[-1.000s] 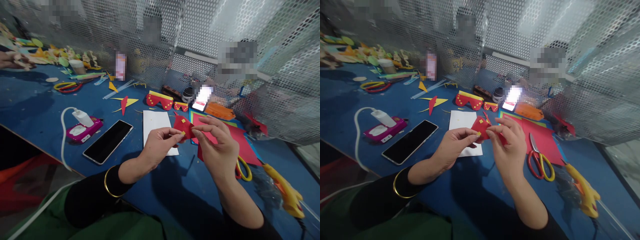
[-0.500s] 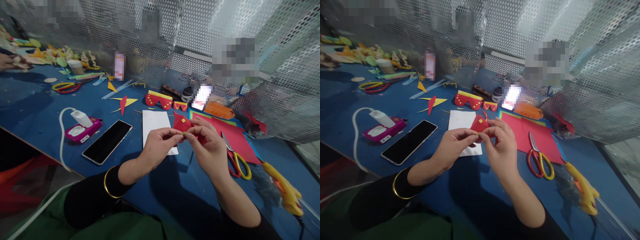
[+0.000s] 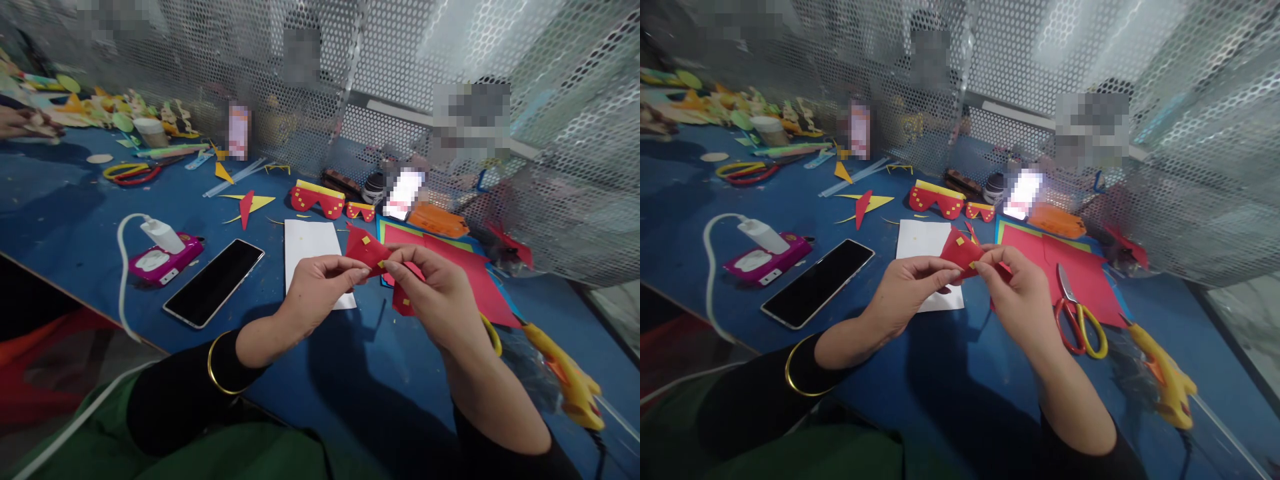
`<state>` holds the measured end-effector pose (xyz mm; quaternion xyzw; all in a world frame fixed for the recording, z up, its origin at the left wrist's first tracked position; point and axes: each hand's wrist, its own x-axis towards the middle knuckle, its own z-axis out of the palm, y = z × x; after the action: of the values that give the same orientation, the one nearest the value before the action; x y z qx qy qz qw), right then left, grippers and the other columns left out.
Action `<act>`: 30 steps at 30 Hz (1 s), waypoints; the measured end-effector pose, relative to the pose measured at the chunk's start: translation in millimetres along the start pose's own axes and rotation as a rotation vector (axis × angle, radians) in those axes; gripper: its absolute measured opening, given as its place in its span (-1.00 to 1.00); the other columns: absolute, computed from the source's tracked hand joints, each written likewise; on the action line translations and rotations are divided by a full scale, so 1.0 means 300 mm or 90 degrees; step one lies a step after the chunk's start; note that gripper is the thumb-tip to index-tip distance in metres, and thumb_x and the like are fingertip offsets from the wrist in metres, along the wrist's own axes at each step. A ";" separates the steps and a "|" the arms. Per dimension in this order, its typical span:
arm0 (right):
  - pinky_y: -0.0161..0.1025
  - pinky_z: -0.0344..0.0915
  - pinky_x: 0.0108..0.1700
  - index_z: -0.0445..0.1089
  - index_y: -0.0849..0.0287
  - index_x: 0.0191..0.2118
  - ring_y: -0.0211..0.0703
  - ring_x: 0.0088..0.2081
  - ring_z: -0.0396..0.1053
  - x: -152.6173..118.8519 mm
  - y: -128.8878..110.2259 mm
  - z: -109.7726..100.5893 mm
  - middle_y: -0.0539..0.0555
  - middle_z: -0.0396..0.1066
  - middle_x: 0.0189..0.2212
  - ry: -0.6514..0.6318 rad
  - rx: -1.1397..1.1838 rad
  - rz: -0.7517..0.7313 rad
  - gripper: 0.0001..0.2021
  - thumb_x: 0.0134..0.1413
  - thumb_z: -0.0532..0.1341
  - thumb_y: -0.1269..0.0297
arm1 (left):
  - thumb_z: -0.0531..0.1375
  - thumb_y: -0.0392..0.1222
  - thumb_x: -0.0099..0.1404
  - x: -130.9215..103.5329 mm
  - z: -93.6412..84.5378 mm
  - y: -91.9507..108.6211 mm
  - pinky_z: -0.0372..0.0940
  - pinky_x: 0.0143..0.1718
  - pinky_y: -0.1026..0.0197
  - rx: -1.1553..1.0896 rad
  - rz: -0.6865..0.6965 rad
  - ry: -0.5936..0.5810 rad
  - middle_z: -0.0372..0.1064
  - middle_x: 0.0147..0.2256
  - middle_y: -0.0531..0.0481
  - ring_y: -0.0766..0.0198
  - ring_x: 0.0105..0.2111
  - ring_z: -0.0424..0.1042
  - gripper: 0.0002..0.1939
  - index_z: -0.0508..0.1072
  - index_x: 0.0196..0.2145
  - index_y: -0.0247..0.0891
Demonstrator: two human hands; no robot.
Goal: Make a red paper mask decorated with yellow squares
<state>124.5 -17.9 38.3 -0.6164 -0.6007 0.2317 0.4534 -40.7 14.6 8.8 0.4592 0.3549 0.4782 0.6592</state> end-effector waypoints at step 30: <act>0.05 0.34 -0.02 0.41 0.10 -0.35 0.01 -0.05 0.44 -0.009 0.014 0.053 0.13 0.46 -0.17 0.107 -0.195 -0.260 -0.90 0.22 0.24 0.28 | 0.40 -0.16 0.09 0.003 -0.008 0.003 0.27 -0.38 0.27 -0.132 -0.171 0.002 0.54 -0.36 -0.02 0.30 -0.35 0.45 -0.86 0.61 -0.41 -0.26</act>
<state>113.1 -15.5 26.5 -0.5608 -0.7011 -0.0103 0.4403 -42.8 16.2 8.8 0.3367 0.3629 0.4203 0.7605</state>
